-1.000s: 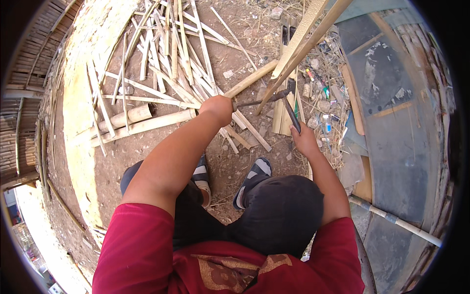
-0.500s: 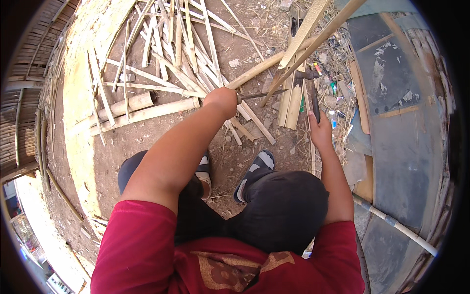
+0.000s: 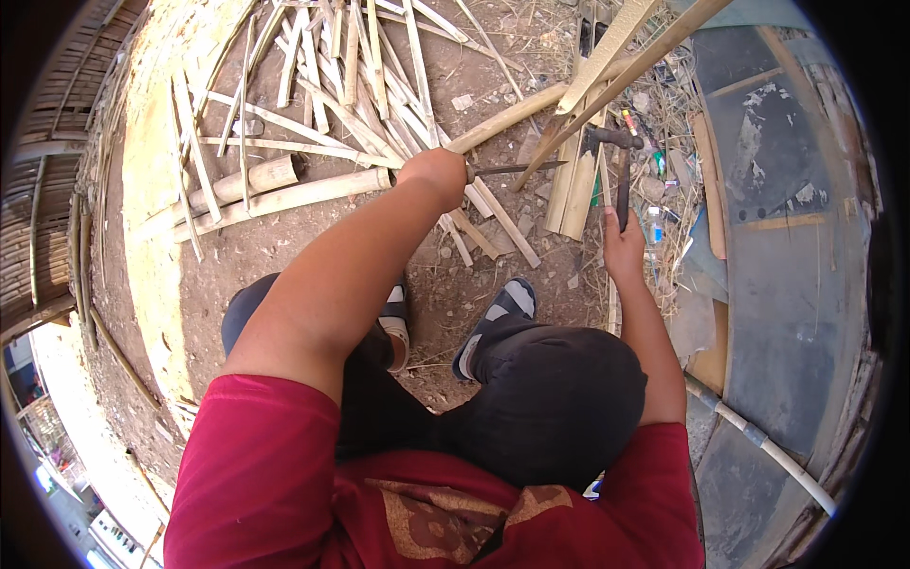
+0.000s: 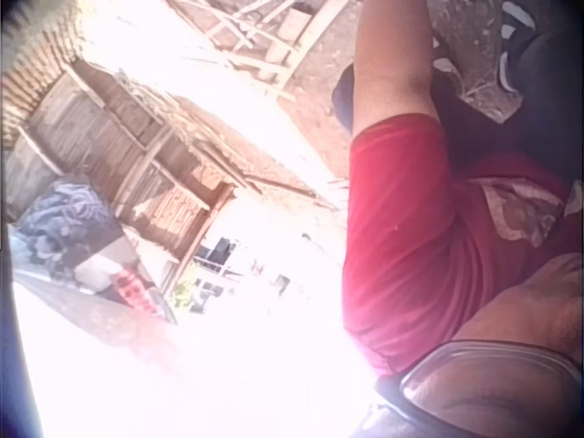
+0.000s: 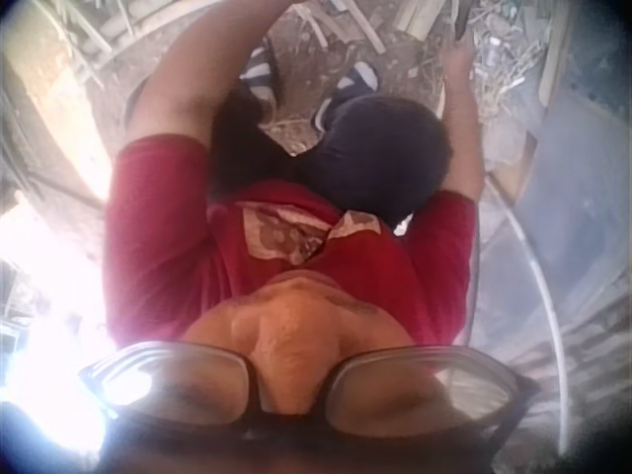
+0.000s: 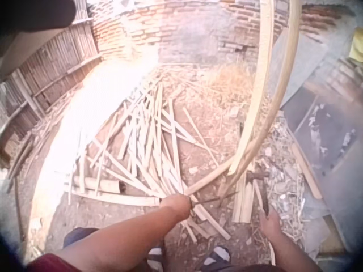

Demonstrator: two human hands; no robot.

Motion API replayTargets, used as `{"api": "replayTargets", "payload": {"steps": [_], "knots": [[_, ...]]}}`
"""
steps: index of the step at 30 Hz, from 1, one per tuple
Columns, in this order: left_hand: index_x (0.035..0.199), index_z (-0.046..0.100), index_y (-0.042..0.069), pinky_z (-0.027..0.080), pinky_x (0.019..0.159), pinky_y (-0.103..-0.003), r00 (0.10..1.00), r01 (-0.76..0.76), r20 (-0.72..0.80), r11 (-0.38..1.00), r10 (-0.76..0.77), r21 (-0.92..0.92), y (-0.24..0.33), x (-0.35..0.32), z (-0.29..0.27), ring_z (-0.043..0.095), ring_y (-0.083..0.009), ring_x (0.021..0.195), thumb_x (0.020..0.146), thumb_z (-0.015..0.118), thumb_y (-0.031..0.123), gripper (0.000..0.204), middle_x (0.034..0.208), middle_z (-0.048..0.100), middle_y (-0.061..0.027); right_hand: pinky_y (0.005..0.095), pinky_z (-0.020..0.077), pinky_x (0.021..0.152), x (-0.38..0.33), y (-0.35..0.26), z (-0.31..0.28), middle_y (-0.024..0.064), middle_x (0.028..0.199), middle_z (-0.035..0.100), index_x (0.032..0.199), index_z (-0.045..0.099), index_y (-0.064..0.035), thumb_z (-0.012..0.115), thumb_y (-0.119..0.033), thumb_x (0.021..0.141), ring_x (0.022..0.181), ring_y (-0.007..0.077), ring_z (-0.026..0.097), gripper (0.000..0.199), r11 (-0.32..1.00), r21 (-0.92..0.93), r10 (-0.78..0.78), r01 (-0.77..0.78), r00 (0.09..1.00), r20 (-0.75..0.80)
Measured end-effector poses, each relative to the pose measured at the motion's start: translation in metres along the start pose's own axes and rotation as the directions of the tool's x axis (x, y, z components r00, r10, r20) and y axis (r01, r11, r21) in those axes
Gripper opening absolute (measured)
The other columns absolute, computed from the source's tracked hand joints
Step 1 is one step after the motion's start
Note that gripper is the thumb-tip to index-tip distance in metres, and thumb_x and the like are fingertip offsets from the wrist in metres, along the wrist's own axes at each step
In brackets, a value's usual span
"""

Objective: The person shapes and fits pieces of bamboo by hammering a machete blade into the joints and prying the sections together.

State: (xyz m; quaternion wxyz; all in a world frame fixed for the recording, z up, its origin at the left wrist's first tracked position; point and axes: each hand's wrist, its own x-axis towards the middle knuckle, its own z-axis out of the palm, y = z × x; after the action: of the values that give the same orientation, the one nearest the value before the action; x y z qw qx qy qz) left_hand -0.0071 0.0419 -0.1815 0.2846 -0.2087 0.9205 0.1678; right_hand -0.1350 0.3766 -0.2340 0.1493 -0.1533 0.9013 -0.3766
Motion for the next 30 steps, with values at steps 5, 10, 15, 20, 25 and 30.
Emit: {"api": "replayTargets", "payload": {"steps": [5,10,15,20,25,30], "knots": [[0.108,0.077,0.009,0.059,0.088,-0.046,1.000,0.006,-0.009,1.000,-0.006,0.027,0.002,-0.004,0.004,0.073,-0.0354,0.102,0.092,0.058,0.014,0.025,0.109,0.075,-0.0175,0.0400,0.0481,0.065,0.002,-0.010,-0.002,0.0133,0.073,0.062,0.099,0.062,-0.0009,0.063,-0.038,0.102,0.067,0.0232,0.061,0.038,0.993,-0.113,0.034,-0.027,0.998,0.056],[0.109,0.077,0.014,0.058,0.089,-0.046,0.998,0.043,0.034,0.999,-0.044,0.026,-0.008,0.006,0.009,0.072,-0.0344,0.104,0.092,0.058,0.014,0.026,0.111,0.075,-0.0158,0.0415,0.0495,0.068,-0.003,-0.032,0.006,0.0155,0.074,0.063,0.104,0.061,0.0001,0.061,-0.035,0.104,0.068,0.0277,0.063,0.035,0.999,0.026,-0.028,0.030,0.996,-0.080],[0.108,0.077,0.011,0.058,0.090,-0.045,1.000,0.018,-0.008,1.000,-0.018,-0.013,0.001,0.005,0.010,0.072,-0.0338,0.103,0.092,0.059,0.013,0.025,0.109,0.075,-0.0165,0.0470,0.0504,0.067,-0.009,0.005,0.015,0.0207,0.074,0.065,0.099,0.063,0.0006,0.062,-0.035,0.103,0.070,0.0395,0.066,0.036,0.967,-0.255,-0.009,0.023,0.998,0.058],[0.107,0.077,0.009,0.059,0.089,-0.045,0.999,0.016,0.028,1.000,-0.016,0.009,0.003,-0.002,0.000,0.073,-0.0332,0.103,0.092,0.060,0.013,0.024,0.108,0.076,-0.0162,0.0515,0.0503,0.070,0.000,-0.017,0.007,0.0246,0.080,0.068,0.101,0.064,-0.0015,0.064,-0.041,0.099,0.078,0.0467,0.067,0.040,0.996,-0.083,0.015,-0.017,1.000,-0.022],[0.107,0.078,0.013,0.059,0.088,-0.045,0.999,0.026,0.032,0.999,-0.027,0.028,0.005,0.003,0.006,0.073,-0.0328,0.103,0.092,0.059,0.011,0.025,0.108,0.076,-0.0143,0.0495,0.0503,0.070,0.002,0.011,-0.004,0.0229,0.081,0.068,0.105,0.065,-0.0023,0.062,-0.042,0.101,0.077,0.0426,0.068,0.040,0.944,-0.331,0.062,-0.008,0.986,0.154],[0.110,0.077,0.018,0.060,0.087,-0.044,0.996,0.051,0.072,0.996,-0.056,0.071,0.002,0.003,0.004,0.073,-0.0318,0.102,0.091,0.059,0.009,0.028,0.108,0.075,-0.0118,0.0414,0.0498,0.066,0.003,-0.038,-0.014,0.0173,0.075,0.066,0.099,0.062,-0.0005,0.062,-0.041,0.101,0.070,0.0306,0.068,0.041,0.997,-0.070,0.036,-0.036,0.999,-0.005]]}}
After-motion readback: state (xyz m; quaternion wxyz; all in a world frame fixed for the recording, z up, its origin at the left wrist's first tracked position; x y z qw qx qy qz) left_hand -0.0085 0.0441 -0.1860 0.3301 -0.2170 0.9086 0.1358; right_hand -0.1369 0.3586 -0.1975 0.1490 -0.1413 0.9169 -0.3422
